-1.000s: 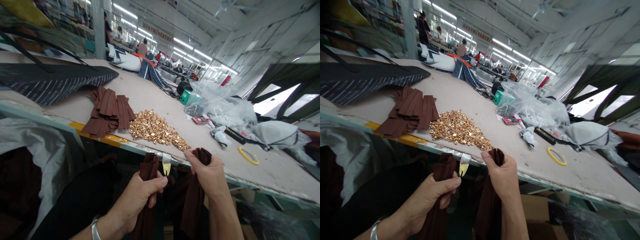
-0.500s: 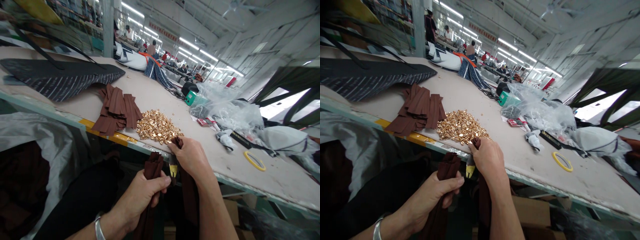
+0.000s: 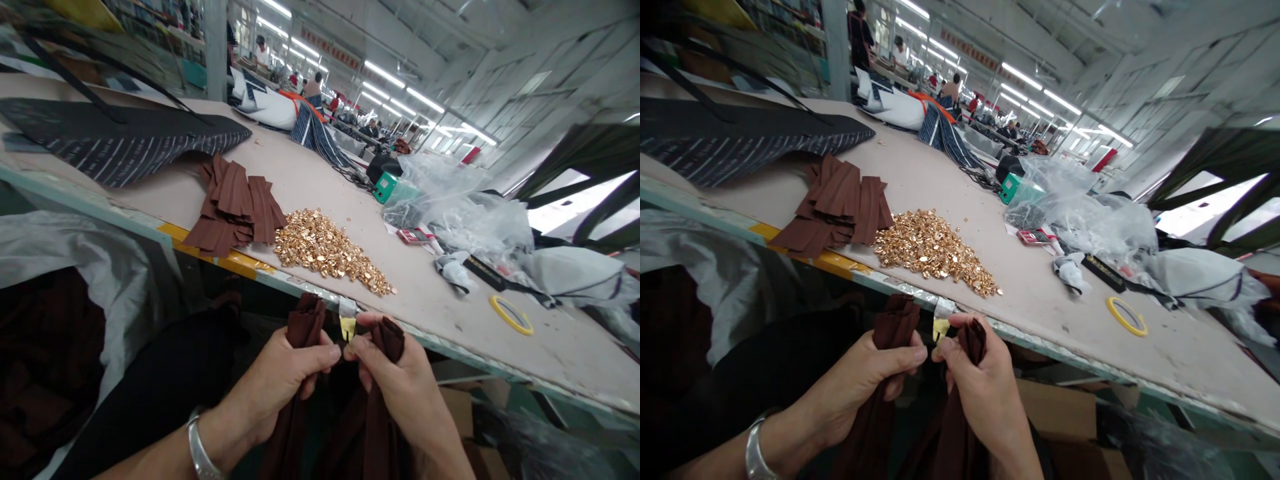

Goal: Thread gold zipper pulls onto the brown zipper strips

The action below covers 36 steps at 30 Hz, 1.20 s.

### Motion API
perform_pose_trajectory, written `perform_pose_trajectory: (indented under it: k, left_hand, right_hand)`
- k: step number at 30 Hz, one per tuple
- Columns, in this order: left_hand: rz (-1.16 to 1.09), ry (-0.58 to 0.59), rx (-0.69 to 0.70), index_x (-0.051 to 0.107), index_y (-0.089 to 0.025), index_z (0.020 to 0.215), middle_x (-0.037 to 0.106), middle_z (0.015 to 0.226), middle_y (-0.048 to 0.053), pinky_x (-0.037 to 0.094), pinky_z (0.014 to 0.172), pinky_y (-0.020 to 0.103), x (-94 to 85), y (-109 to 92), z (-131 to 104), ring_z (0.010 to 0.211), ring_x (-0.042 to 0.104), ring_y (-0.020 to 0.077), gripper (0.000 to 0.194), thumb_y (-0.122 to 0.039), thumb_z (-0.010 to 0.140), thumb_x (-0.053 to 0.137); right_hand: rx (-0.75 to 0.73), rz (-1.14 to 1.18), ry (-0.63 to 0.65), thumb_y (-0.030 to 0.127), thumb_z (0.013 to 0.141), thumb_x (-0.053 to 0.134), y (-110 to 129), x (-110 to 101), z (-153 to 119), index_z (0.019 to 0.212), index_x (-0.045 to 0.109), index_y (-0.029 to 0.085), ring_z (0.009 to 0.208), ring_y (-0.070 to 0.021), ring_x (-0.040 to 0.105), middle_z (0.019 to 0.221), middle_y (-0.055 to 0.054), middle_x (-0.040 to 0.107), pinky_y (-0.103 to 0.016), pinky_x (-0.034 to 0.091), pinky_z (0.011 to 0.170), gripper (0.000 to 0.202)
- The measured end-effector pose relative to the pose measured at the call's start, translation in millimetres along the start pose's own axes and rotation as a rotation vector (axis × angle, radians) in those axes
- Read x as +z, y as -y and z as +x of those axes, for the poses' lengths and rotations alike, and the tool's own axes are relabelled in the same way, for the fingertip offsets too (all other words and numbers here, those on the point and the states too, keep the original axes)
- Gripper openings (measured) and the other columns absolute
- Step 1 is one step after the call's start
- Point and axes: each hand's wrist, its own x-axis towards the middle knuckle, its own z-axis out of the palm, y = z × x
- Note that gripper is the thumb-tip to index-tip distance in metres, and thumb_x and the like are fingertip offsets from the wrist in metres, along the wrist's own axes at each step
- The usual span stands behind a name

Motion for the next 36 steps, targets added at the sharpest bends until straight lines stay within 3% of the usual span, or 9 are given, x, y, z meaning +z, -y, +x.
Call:
perform_pose_trajectory:
  k: [6,16,19,22,24,27,32,36]
  left_hand:
    - [0.061,0.028,0.004,0.058,-0.017,0.071,0.046,0.057,-0.007,0.026,0.043,0.02,-5.1,2.2,-2.1,0.046,0.034,0.0062,0.018,-0.029,0.068,0.071]
    - [0.112,0.04,0.025,0.056,-0.018,0.069,0.043,0.055,-0.008,0.024,0.044,0.021,-3.5,2.9,-6.0,0.048,0.03,0.0071,0.017,-0.028,0.071,0.069]
    - [0.136,0.001,0.05,0.057,-0.018,0.068,0.044,0.054,-0.008,0.025,0.045,0.021,-1.4,4.2,-5.7,0.048,0.031,0.0068,0.015,-0.025,0.071,0.07]
    - [0.171,-0.029,0.103,0.059,-0.017,0.067,0.049,0.057,-0.007,0.031,0.05,0.02,0.6,6.0,-4.8,0.052,0.037,0.0075,0.014,-0.022,0.07,0.071]
    - [0.183,-0.042,0.141,0.06,-0.016,0.066,0.053,0.06,-0.006,0.035,0.054,0.02,2.0,7.6,-4.2,0.057,0.042,0.0087,0.014,-0.021,0.069,0.073]
    - [0.106,0.012,0.19,0.065,-0.017,0.073,0.062,0.067,-0.004,0.041,0.06,0.021,4.0,10.6,-4.2,0.064,0.051,0.0116,0.014,-0.02,0.067,0.077]
    - [-0.009,0.135,0.205,0.071,-0.018,0.094,0.072,0.089,0.001,0.048,0.075,0.025,3.6,14.4,-5.7,0.08,0.061,0.0161,0.027,-0.016,0.069,0.077]
    - [-0.074,0.074,0.108,0.067,-0.017,0.078,0.062,0.065,-0.004,0.043,0.058,0.02,-1.8,15.0,-3.6,0.06,0.053,0.01,0.021,-0.03,0.069,0.081]
  right_hand:
    - [0.001,0.107,-0.016,0.04,0.082,0.07,-7.9,7.0,5.8,0.113,0.053,0.019,0.044,-0.0071,0.048,0.068,0.002,0.066,-0.019,0.039,0.042,0.041]
    - [-0.042,-0.025,-0.052,0.04,0.084,0.068,-5.8,7.1,16.5,0.111,0.056,0.02,0.047,-0.0078,0.048,0.066,0.006,0.058,-0.019,0.038,0.044,0.037]
    - [-0.107,-0.119,-0.152,0.042,0.084,0.067,-10.4,3.0,14.9,0.105,0.061,0.018,0.049,-0.0093,0.049,0.064,0.004,0.058,-0.021,0.039,0.046,0.033]
    - [-0.195,-0.131,-0.306,0.043,0.083,0.066,-14.5,-0.1,3.5,0.082,0.065,0.018,0.047,-0.0093,0.046,0.055,0.005,0.053,-0.021,0.038,0.044,0.025]
    - [-0.222,-0.148,-0.287,0.041,0.079,0.071,-13.4,2.5,-7.4,0.072,0.063,0.018,0.046,-0.009,0.045,0.051,0.006,0.05,-0.02,0.037,0.043,0.025]
    - [-0.226,-0.232,-0.186,0.035,0.071,0.078,-7.2,13.5,-20.1,0.076,0.067,0.019,0.048,-0.0096,0.046,0.055,0.006,0.054,-0.02,0.038,0.045,0.02]
    - [-0.181,-0.207,-0.121,0.035,0.081,0.068,-3.8,22.3,-19.7,0.072,0.067,0.018,0.053,-0.0104,0.048,0.058,0.003,0.056,-0.021,0.039,0.05,0.02]
    - [-0.039,0.054,-0.117,0.04,0.08,0.07,-13.0,13.3,-14.3,0.069,0.062,0.018,0.044,-0.0073,0.04,0.049,0.007,0.047,-0.019,0.033,0.043,0.026]
